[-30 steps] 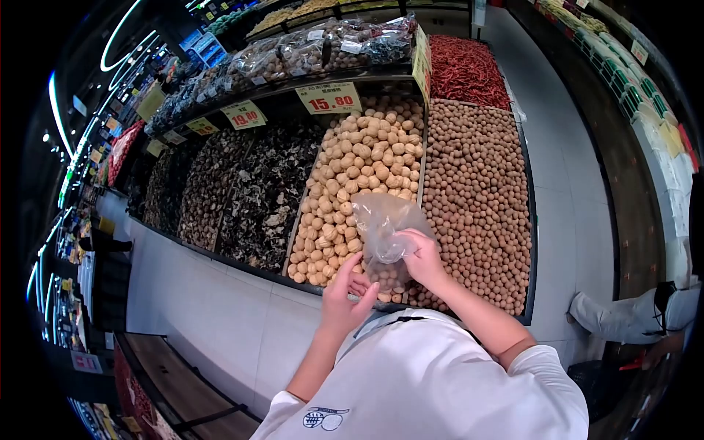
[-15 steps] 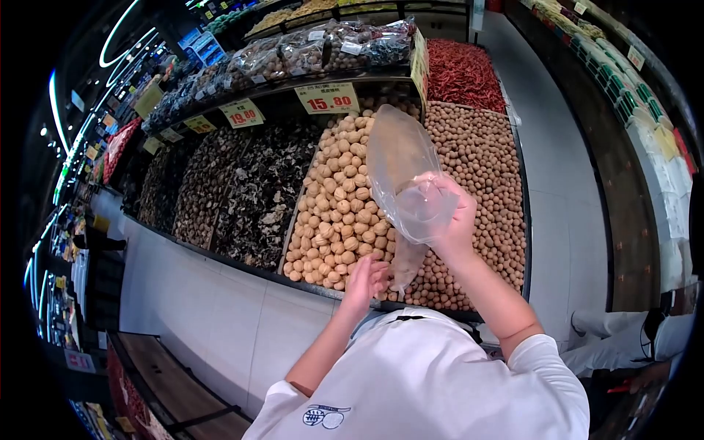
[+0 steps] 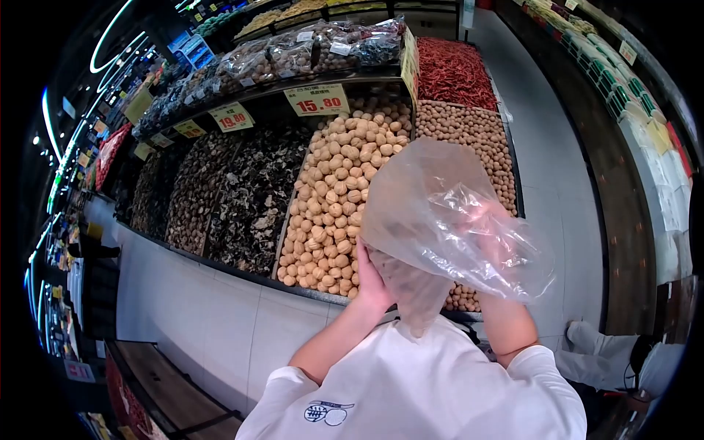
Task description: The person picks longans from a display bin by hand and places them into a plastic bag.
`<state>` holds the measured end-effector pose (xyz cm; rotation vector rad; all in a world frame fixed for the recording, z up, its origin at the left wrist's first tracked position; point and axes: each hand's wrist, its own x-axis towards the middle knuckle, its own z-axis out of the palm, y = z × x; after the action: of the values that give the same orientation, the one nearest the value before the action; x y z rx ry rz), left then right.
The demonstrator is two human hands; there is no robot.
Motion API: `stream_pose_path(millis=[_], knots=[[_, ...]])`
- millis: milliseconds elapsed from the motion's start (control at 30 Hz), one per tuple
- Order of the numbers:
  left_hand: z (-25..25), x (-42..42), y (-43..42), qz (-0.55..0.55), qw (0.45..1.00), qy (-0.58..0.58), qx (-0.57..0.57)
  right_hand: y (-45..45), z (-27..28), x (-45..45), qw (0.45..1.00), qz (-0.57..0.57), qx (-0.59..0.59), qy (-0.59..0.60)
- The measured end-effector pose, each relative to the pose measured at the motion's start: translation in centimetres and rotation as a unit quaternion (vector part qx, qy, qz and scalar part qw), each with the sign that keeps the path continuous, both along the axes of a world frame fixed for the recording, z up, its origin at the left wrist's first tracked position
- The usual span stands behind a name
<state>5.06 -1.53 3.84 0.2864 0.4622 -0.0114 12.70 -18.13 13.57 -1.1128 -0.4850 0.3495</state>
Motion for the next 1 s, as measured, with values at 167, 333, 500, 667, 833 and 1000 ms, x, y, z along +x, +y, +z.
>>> stream_pose_path(millis=[167,333,500,667,833,1000], knots=[[-1.0,0.2,1.1,0.021,0.989,-0.145,0.000,-1.1,-4.3,4.3,0.869,0.050,0.405,0.281],[-1.0,0.6,0.5,0.036,0.996,-0.073,0.030,-1.4,-7.1,5.6,0.821,0.123,0.468,0.304],[-0.8,-0.7,0.2,0.031,0.998,-0.047,0.020,-2.3,-4.6,0.8,0.893,0.036,0.401,0.203],[-3.6,0.0,0.7,0.001,0.996,-0.064,0.069,-2.5,-6.6,1.7,0.967,-0.012,0.230,0.106],[-3.0,0.2,0.4,0.012,0.984,0.088,0.156,-1.7,-6.4,-1.0,0.999,-0.046,-0.011,-0.012],[-4.7,2.7,3.4,-0.095,0.972,-0.019,0.212,0.5,-4.9,-2.3,0.971,-0.045,-0.061,-0.229]])
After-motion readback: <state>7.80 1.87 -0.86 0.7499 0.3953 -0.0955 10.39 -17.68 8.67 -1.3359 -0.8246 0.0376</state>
